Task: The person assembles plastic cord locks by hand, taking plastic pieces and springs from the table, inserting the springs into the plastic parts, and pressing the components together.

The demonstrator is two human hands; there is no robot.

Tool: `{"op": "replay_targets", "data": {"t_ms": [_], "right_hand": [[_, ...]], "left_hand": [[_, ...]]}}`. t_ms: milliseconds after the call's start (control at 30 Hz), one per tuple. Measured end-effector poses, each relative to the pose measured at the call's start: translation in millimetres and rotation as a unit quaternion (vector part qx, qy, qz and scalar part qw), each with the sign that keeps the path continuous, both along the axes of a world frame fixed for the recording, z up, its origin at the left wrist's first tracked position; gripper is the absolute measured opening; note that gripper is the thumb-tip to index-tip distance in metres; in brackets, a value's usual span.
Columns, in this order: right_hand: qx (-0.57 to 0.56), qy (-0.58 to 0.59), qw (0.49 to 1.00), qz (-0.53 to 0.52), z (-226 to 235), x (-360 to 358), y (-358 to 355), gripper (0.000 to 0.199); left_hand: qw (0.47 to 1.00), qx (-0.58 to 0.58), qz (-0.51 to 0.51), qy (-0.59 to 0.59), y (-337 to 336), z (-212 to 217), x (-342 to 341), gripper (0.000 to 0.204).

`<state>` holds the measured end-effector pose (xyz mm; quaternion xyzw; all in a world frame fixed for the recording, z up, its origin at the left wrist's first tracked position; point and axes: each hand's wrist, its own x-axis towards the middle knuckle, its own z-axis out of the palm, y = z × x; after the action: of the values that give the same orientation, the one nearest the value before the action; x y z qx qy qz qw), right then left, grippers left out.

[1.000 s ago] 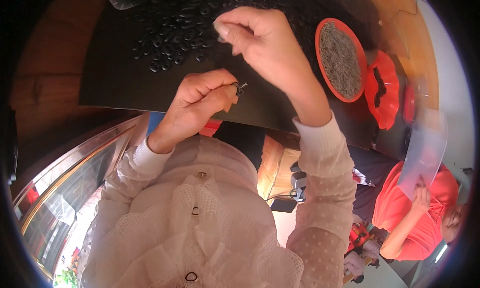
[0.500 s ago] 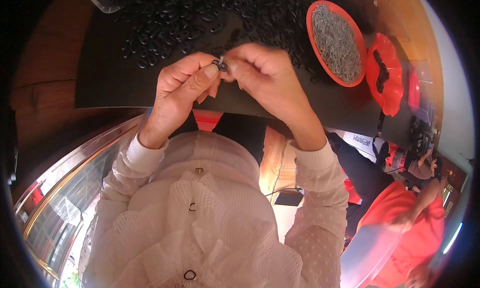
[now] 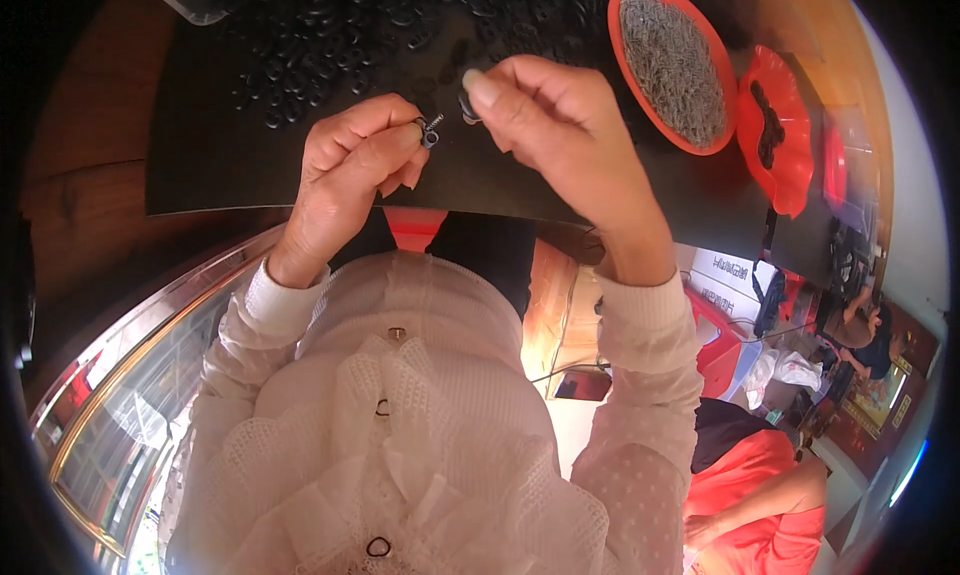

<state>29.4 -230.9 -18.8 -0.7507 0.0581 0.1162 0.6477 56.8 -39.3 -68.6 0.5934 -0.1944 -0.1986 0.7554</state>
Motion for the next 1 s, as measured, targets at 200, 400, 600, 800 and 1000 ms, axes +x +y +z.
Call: {"op": "replay_targets", "data": {"t_ms": [200, 400, 600, 800, 1000], "right_hand": [[-0.057, -0.065, 0.996, 0.038, 1.9, 1.4, -1.4, 0.028], [-0.097, -0.030, 0.987, 0.122, 11.2, 6.8, -6.0, 0.026], [-0.089, -0.050, 0.985, 0.142, 7.6, 5.7, -6.2, 0.026], [-0.100, -0.075, 0.982, 0.145, 6.5, 5.4, -4.7, 0.024], [-0.130, -0.134, 0.969, 0.165, 2.0, 5.8, -1.3, 0.024]], "left_hand": [[0.996, 0.055, -0.060, 0.028, 3.7, 9.0, 5.8, 0.012], [0.996, 0.041, -0.072, 0.039, 5.3, 9.5, 5.5, 0.012], [0.994, 0.049, -0.090, 0.027, 6.2, 10.4, 6.0, 0.012], [0.993, 0.051, -0.092, 0.060, 4.4, 11.7, 6.2, 0.013], [0.992, 0.054, -0.104, 0.040, 4.6, 10.8, 6.9, 0.012]]}}
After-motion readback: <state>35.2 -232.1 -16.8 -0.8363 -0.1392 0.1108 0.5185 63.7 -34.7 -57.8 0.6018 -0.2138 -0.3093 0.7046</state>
